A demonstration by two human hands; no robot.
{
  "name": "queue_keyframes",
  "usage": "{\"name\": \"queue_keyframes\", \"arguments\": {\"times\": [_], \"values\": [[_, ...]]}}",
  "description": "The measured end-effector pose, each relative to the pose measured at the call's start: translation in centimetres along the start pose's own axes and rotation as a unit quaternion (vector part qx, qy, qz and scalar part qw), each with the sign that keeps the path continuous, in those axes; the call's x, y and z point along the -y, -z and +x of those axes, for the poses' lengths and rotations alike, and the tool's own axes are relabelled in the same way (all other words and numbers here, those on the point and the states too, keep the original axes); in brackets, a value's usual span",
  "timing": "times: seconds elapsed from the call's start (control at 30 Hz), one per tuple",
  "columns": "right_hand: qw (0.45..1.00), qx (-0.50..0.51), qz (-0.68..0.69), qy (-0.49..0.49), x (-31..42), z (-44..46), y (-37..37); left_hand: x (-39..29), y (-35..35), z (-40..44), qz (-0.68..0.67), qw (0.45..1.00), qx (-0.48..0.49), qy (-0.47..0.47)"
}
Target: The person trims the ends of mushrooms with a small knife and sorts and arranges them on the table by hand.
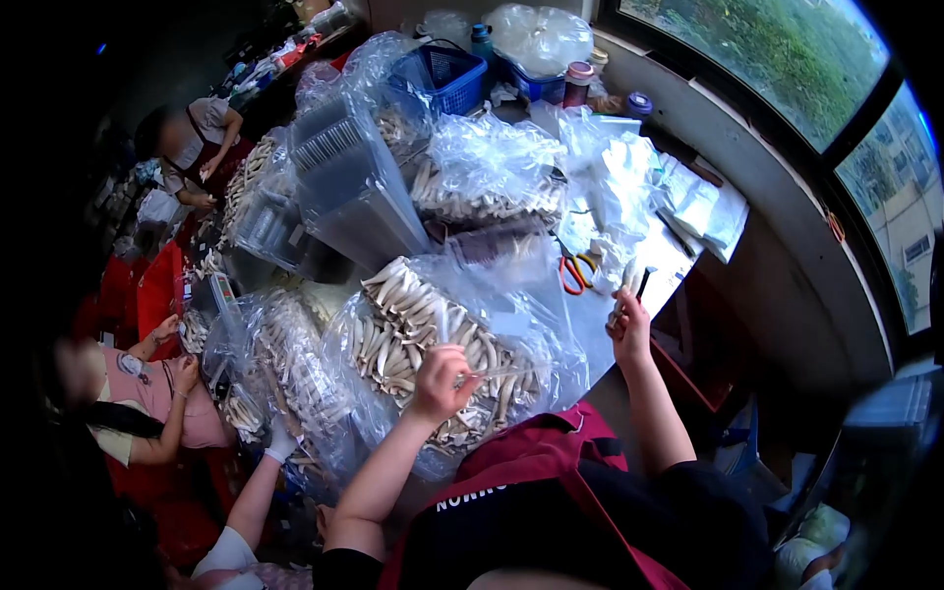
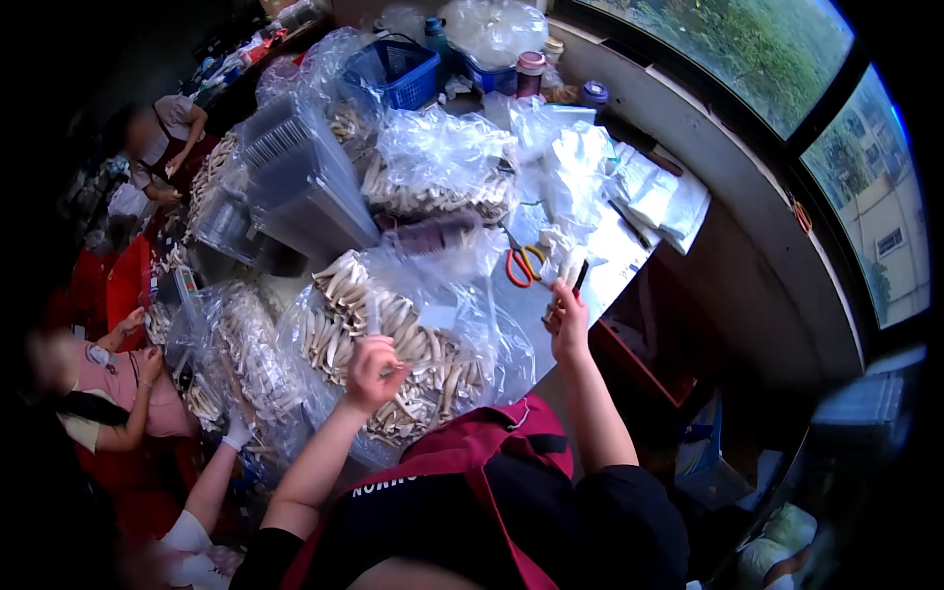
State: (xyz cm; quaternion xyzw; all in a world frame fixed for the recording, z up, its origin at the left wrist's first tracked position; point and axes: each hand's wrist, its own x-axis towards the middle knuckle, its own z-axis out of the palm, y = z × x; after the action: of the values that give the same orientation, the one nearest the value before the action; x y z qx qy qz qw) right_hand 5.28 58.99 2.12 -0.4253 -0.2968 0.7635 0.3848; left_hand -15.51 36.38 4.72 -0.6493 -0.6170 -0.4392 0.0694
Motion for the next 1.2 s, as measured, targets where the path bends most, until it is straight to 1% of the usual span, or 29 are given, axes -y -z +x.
{"name": "queue_keyframes", "arguments": {"times": [0.07,0.1,0.13,0.17,0.2,0.23,0.27,0.3,0.33,0.4,0.47,0.53,0.57,0.6,0.67,0.73,0.8,0.83,0.87,0.9,0.93,1.0,1.07,1.1,1.13,1.2], "values": [[0.998,-0.032,-0.045,0.035,1.6,-0.2,2.2,-1.6,-3.7,-1.6,-0.016,0.994,0.106,-0.014],[0.995,-0.039,-0.070,0.053,1.7,-0.1,3.4,-2.4,-5.5,-2.5,-0.019,0.990,0.140,-0.007],[0.994,-0.039,-0.084,0.056,2.3,-0.5,3.9,-3.1,-7.2,-3.1,-0.021,0.985,0.172,-0.001],[0.990,-0.022,-0.131,0.046,2.4,-0.7,4.4,-3.6,-8.6,-3.6,-0.021,0.978,0.209,0.002],[0.983,-0.007,-0.178,0.034,2.5,-0.9,4.9,-3.9,-9.7,-4.3,-0.027,0.976,0.214,0.004],[0.957,0.019,-0.284,0.057,2.2,-0.9,5.3,-4.2,-10.6,-5.1,-0.044,0.965,0.258,0.033],[0.935,0.054,-0.346,0.055,1.8,-1.1,5.4,-4.5,-11.4,-6.0,-0.061,0.949,0.302,0.062],[0.897,0.094,-0.430,0.028,1.2,-0.8,5.9,-4.8,-11.7,-6.2,-0.066,0.949,0.303,0.051],[0.849,0.136,-0.510,0.002,0.8,-0.5,6.0,-5.1,-11.8,-6.1,-0.071,0.948,0.307,0.052],[0.726,0.173,-0.665,0.024,0.2,-0.4,5.3,-5.8,-11.6,-5.9,-0.066,0.945,0.313,0.072],[0.665,0.209,-0.710,0.100,-2.0,1.3,5.7,-6.0,-11.7,-6.2,-0.070,0.946,0.306,0.085],[0.604,0.220,-0.754,0.140,-3.3,2.5,5.1,-6.1,-11.7,-6.1,-0.075,0.944,0.305,0.101],[0.573,0.233,-0.770,0.154,-3.9,3.1,4.7,-6.3,-11.7,-5.9,-0.094,0.950,0.279,0.102],[0.573,0.236,-0.770,0.154,-4.4,3.8,4.5,-6.5,-11.7,-5.8,-0.092,0.950,0.279,0.104],[0.520,0.268,-0.794,0.164,-5.4,4.8,4.3,-6.7,-11.6,-5.8,-0.090,0.953,0.268,0.105],[0.513,0.275,-0.798,0.154,-5.8,5.4,4.3,-6.6,-11.5,-6.0,-0.104,0.951,0.265,0.124],[0.539,0.261,-0.780,0.181,-6.1,5.9,4.7,-6.5,-11.3,-5.9,-0.120,0.947,0.260,0.144],[0.539,0.265,-0.779,0.180,-6.0,6.0,5.0,-6.6,-11.0,-5.8,-0.137,0.941,0.256,0.172],[0.592,0.241,-0.739,0.213,-5.8,6.0,5.4,-6.7,-10.7,-5.8,-0.154,0.934,0.252,0.200],[0.641,0.216,-0.694,0.244,-5.5,6.0,5.7,-6.6,-10.4,-5.8,-0.145,0.918,0.285,0.235],[0.678,0.193,-0.662,0.254,-5.1,6.3,5.9,-6.6,-10.3,-5.8,-0.145,0.917,0.284,0.239],[0.721,0.103,-0.652,0.212,-3.6,6.9,6.4,-6.5,-10.1,-5.8,-0.126,0.951,0.207,0.191],[0.719,0.066,-0.654,0.225,-3.5,8.9,7.8,-6.0,-9.6,-5.6,-0.090,0.950,0.215,0.207],[0.705,0.090,-0.661,0.241,-3.6,9.5,8.3,-5.7,-9.3,-5.6,-0.071,0.953,0.204,0.214],[0.705,0.087,-0.662,0.239,-3.9,10.1,8.5,-5.3,-9.1,-5.4,-0.053,0.955,0.192,0.219],[0.668,0.161,-0.707,0.169,-4.3,10.7,8.9,-4.2,-8.1,-5.1,-0.038,0.955,0.168,0.243]]}}
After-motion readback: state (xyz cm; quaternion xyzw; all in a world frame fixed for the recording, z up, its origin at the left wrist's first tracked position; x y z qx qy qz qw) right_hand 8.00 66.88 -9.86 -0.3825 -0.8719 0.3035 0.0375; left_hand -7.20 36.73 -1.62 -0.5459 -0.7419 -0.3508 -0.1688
